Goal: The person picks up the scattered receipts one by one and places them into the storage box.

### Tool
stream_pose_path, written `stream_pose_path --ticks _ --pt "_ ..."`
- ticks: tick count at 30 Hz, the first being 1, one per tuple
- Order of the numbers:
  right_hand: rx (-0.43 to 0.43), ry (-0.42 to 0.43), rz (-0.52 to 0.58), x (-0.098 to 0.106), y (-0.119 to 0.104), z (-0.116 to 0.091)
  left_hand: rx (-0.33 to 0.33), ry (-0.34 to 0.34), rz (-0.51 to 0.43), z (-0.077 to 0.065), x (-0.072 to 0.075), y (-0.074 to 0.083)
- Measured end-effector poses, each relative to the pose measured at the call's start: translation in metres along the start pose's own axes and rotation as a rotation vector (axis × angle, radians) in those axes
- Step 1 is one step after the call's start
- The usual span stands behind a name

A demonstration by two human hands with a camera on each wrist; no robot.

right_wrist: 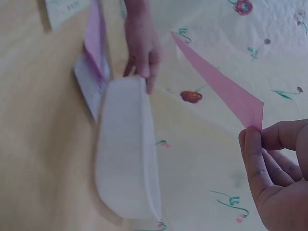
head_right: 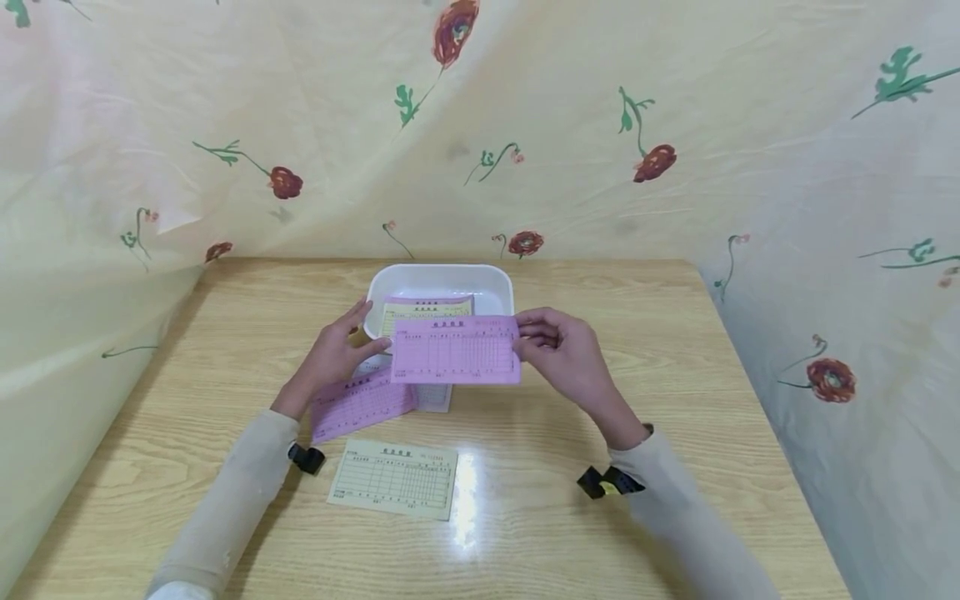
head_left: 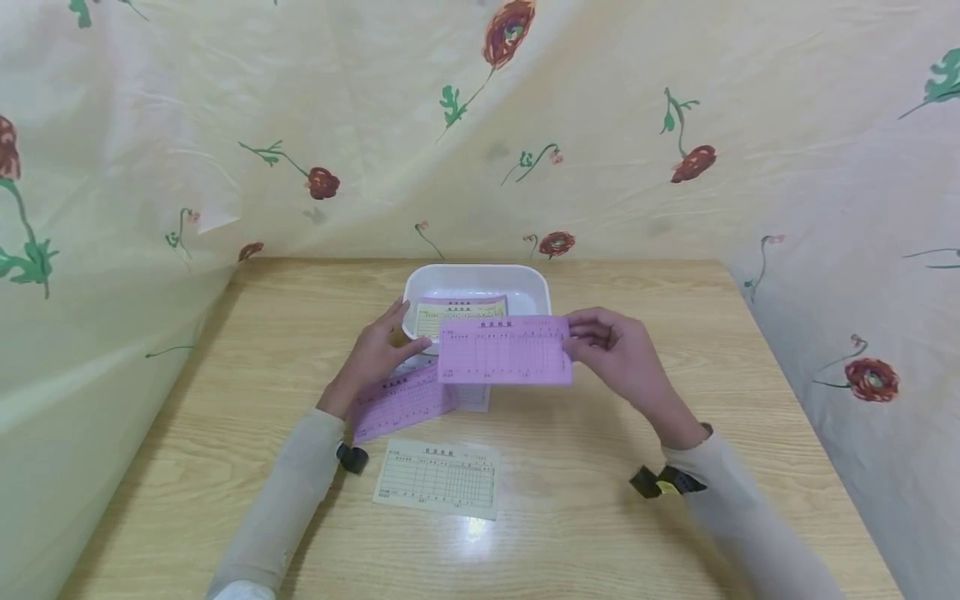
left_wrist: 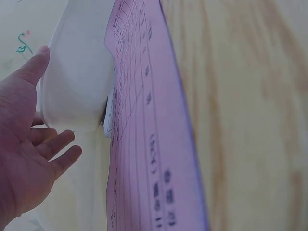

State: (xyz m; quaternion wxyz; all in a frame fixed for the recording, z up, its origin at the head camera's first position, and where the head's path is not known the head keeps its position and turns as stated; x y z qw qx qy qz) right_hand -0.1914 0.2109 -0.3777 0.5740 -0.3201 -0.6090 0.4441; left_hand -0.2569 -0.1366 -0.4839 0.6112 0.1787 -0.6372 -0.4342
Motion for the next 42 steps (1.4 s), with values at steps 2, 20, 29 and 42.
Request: stream_pose_path --ticks 2,20,29,42 --pt "-0.008 0.006 0.035 0.003 -0.004 0.007 0.001 0.005 -0.004 0.0 0.0 0.0" --pt "-0.149 -0.003 0.277 0.008 -0.007 0.081 -0.02 -0.003 -0.026 0.001 -0.001 0.001" --pt "-0.22 -0.009 0.283 -0.002 0.011 0.12 -0.01 0.005 -0.029 0.0 0.001 0.001" --pt "-0.246 -0.005 0.233 -0.043 0.045 0.146 -0.036 0.02 -0.059 0.0 0.0 -0.002"
Point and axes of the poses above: each hand's wrist, its own z-axis towards the middle knuckle, its own x-axis out of the back of the hand, y = z × x, the point moved 5 cm from there along z, towards the middle knuckle, and after that the axes turned 7 degrees about -x, right-handed, at the moved point
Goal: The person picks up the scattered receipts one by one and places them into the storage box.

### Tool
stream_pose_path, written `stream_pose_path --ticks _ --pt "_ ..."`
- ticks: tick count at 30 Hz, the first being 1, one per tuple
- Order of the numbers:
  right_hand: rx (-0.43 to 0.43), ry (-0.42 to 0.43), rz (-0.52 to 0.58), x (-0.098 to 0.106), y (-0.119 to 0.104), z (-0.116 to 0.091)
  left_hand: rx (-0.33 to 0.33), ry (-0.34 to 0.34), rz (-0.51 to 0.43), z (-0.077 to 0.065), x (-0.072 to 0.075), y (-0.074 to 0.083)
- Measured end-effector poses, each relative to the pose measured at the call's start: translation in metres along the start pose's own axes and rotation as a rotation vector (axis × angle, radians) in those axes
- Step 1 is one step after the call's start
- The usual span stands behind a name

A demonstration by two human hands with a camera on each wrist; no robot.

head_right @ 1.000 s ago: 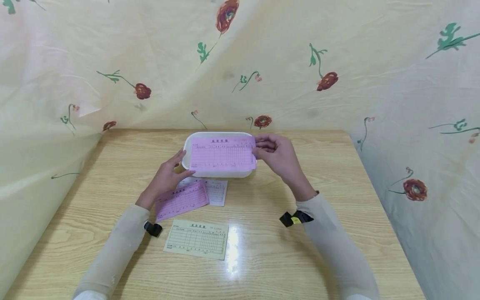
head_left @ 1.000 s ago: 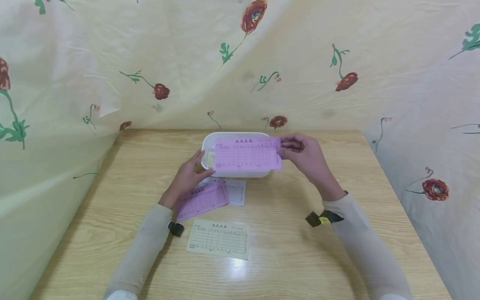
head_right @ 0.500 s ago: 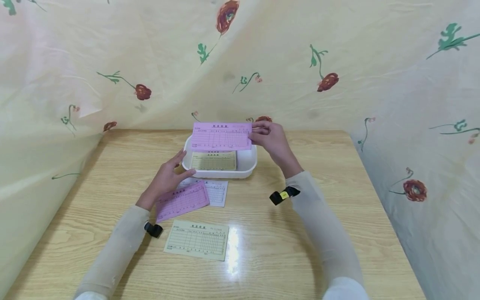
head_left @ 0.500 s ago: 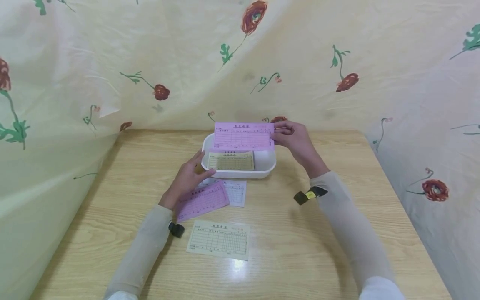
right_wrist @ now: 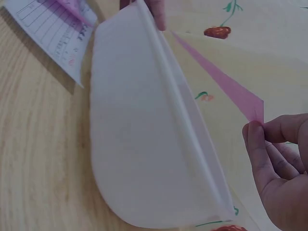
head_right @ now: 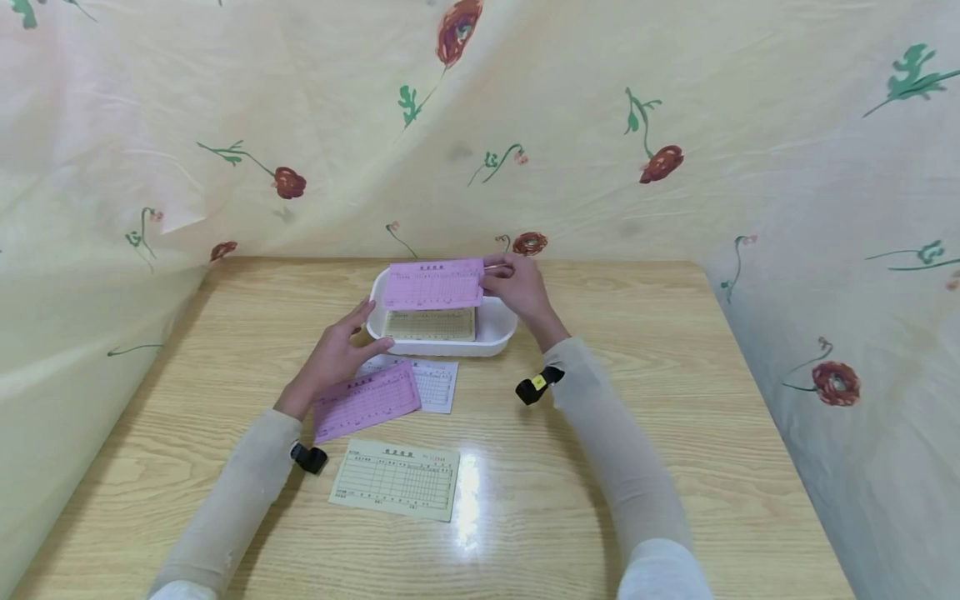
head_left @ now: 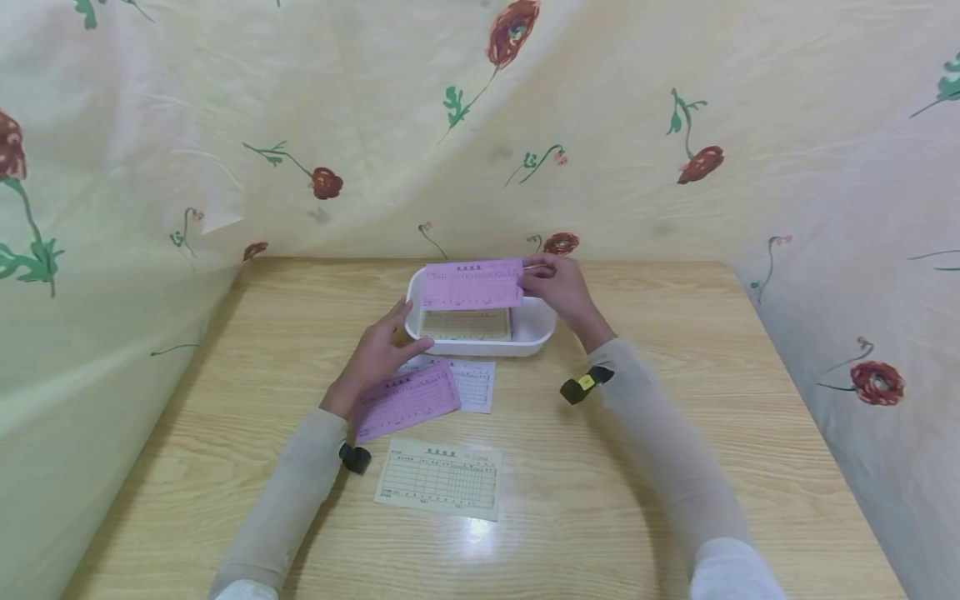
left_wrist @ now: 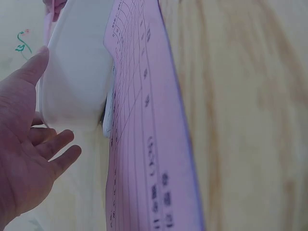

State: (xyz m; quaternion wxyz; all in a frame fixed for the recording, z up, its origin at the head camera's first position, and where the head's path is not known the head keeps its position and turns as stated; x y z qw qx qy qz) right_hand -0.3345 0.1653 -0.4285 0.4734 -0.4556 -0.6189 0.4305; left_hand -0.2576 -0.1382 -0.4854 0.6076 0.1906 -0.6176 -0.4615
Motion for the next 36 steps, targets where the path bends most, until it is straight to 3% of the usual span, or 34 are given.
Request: stream_pose_path --ticks 5,23,36 --pt "0.005 0.019 -0.103 -0.009 0.01 0.003 -0.011 0.009 -0.01 0.0 0.0 0.001" --pt "0.027 -0.008 -0.283 -0.025 0.017 0.002 -0.009 0.003 -0.007 -0.001 -0.001 0.0" --pt "0.121 -0.001 -0.341 -0.018 -0.007 -0.015 0.009 -0.008 0.009 -0.002 -0.001 0.0"
Point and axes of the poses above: each hand's wrist, its own z-axis towards the middle knuckle, its own x-axis out of the back of the hand, y = z × x, the point moved 5 cm from there along z, towards the middle knuckle, and after that the axes turned 7 degrees about -x, right-handed, at the moved point
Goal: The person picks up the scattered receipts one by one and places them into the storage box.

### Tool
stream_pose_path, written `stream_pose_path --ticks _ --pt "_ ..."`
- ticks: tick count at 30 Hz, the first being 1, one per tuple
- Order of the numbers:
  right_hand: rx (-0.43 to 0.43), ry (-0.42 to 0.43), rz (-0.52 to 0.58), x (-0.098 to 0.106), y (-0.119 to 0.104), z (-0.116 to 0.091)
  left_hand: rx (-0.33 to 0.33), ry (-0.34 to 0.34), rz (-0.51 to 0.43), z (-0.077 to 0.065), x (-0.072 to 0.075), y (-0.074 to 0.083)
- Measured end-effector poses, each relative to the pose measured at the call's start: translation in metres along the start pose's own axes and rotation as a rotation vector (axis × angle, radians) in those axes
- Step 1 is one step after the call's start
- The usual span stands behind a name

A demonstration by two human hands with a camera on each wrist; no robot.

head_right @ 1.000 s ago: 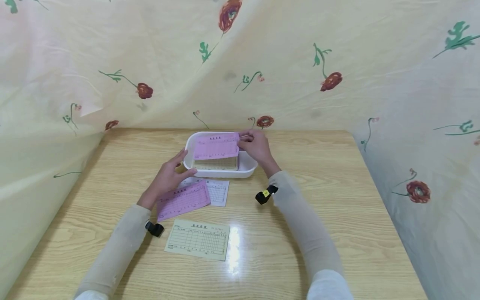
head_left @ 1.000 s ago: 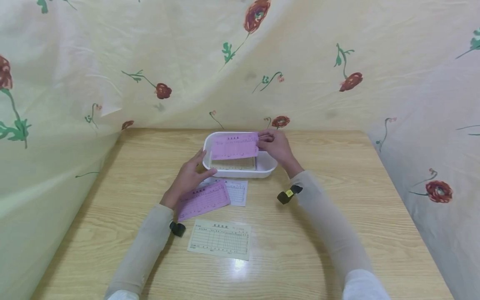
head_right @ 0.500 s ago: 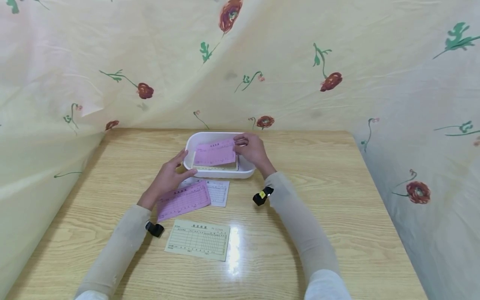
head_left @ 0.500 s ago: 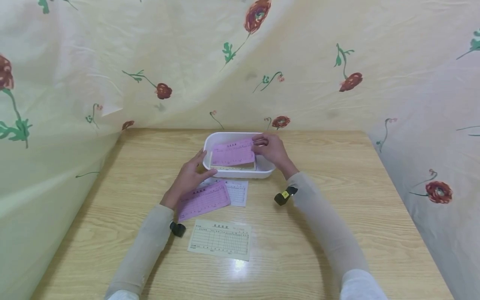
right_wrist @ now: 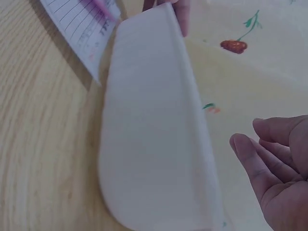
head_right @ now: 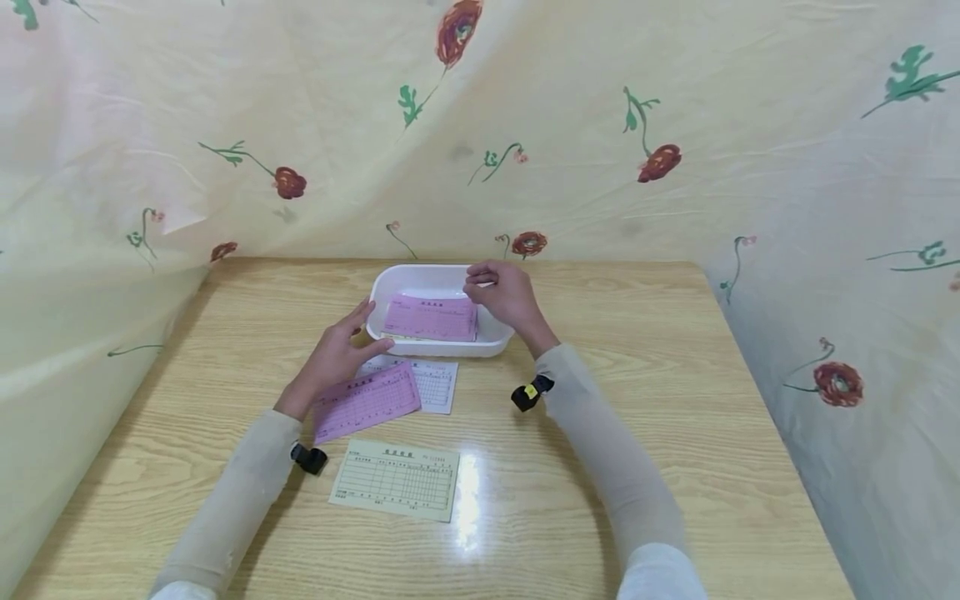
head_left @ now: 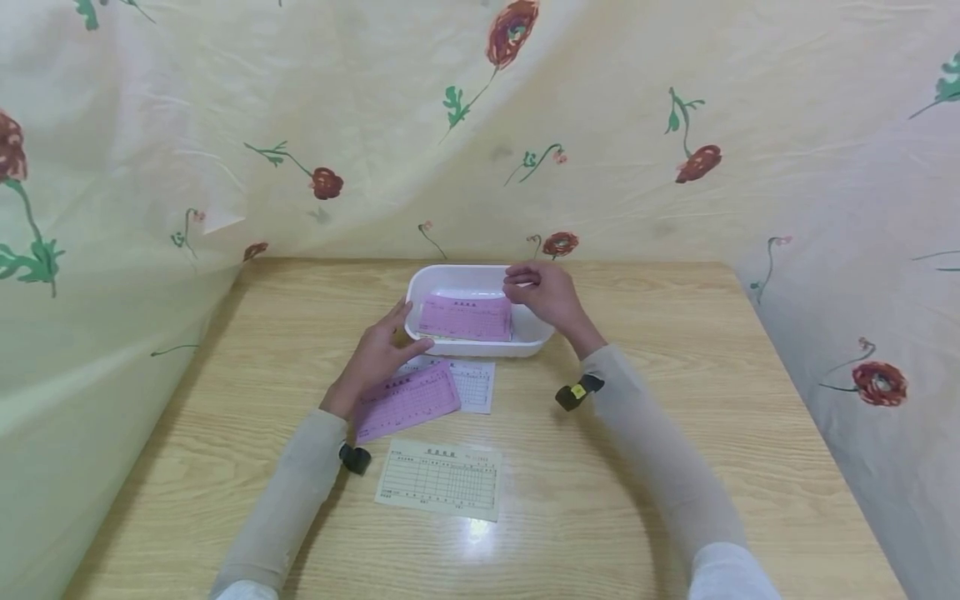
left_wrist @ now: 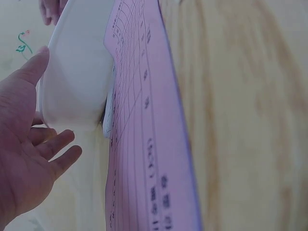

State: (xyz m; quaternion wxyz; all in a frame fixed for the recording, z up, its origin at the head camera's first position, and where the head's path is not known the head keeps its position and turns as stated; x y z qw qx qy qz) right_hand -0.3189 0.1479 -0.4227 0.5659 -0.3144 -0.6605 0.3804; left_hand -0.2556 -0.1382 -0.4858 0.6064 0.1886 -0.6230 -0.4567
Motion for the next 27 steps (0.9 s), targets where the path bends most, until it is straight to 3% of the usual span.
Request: stream_pose_path --ticks 6,14,21,27 --pt "0.024 -0.001 0.001 0.009 -0.018 -0.021 0.002 0.006 -0.004 -0.001 0.002 0.0" --pt "0.096 0.0 -0.012 0.011 -0.036 -0.067 0.003 0.011 -0.007 -0.001 0.002 0.001" --pt "0.102 -0.006 -0.044 0.006 -0.035 -0.104 0.004 0.008 -0.011 0.0 0.001 0.002" --pt "0.094 -0.029 -0.083 0.0 -0.02 -0.125 0.001 0.009 -0.006 0.001 -0.001 0.002"
Point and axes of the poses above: each hand's wrist, its own z-axis towards the middle knuckle, its own x-axis out of the back of the hand, y = z × x, the point moved 5 cm from there along z, towards the middle knuckle, and after that the axes turned 7 degrees about -x, right-handed, at the moved point
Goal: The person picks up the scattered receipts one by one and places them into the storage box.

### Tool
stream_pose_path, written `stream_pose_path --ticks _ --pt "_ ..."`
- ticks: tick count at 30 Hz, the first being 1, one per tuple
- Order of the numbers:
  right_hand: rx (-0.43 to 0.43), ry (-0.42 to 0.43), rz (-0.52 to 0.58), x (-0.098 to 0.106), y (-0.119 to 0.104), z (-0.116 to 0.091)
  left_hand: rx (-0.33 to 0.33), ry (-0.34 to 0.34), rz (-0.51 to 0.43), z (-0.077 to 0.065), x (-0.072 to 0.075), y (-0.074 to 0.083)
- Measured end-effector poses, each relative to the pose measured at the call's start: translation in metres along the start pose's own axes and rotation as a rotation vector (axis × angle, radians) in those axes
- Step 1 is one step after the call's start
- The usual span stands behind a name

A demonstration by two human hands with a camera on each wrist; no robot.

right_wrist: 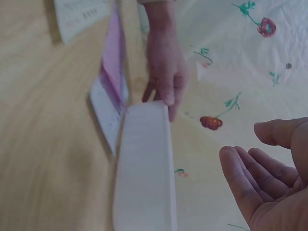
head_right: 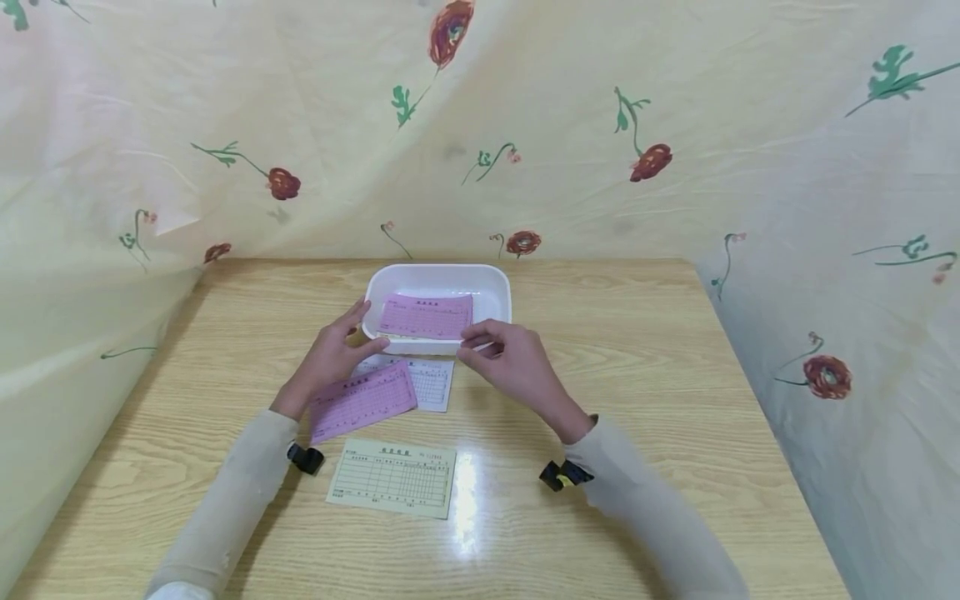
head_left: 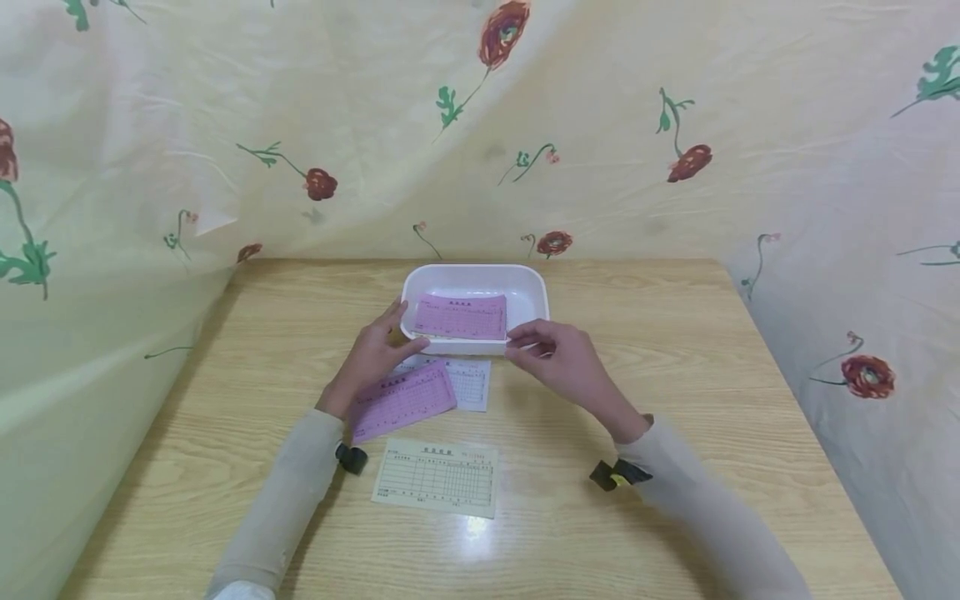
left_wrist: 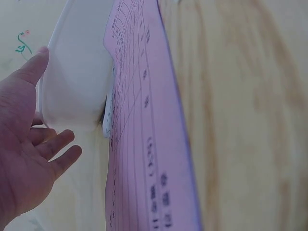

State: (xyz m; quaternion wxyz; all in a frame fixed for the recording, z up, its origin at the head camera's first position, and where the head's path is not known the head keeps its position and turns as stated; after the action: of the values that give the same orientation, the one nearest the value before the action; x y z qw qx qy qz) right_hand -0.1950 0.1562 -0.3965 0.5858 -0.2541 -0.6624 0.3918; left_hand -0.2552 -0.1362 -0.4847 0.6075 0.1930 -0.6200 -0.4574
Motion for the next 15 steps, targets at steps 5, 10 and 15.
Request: stream_pose_path --ticks 5,10,15 --pt "-0.012 -0.047 0.015 -0.01 0.012 -0.016 -0.006 0.002 0.007 0.0 -0.001 -0.002" --pt "-0.046 -0.094 0.013 -0.022 0.022 -0.027 -0.012 0.005 0.01 0.001 -0.001 -0.001" --pt "-0.07 -0.168 -0.017 -0.037 0.033 -0.034 -0.013 0.003 0.006 0.001 0.0 0.0"
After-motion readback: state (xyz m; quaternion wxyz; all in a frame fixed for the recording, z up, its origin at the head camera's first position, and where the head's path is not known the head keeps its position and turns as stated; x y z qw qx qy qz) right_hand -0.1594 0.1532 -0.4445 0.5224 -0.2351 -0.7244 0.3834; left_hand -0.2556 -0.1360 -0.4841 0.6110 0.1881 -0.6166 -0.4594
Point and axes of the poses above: each hand's wrist, its own z-axis towards the middle knuckle, its own x-axis out of the back of the hand, y = z × x, the point moved 5 cm from there along z, towards the middle knuckle, and after that the axes turned 7 degrees about -x, right-handed, at the moved point
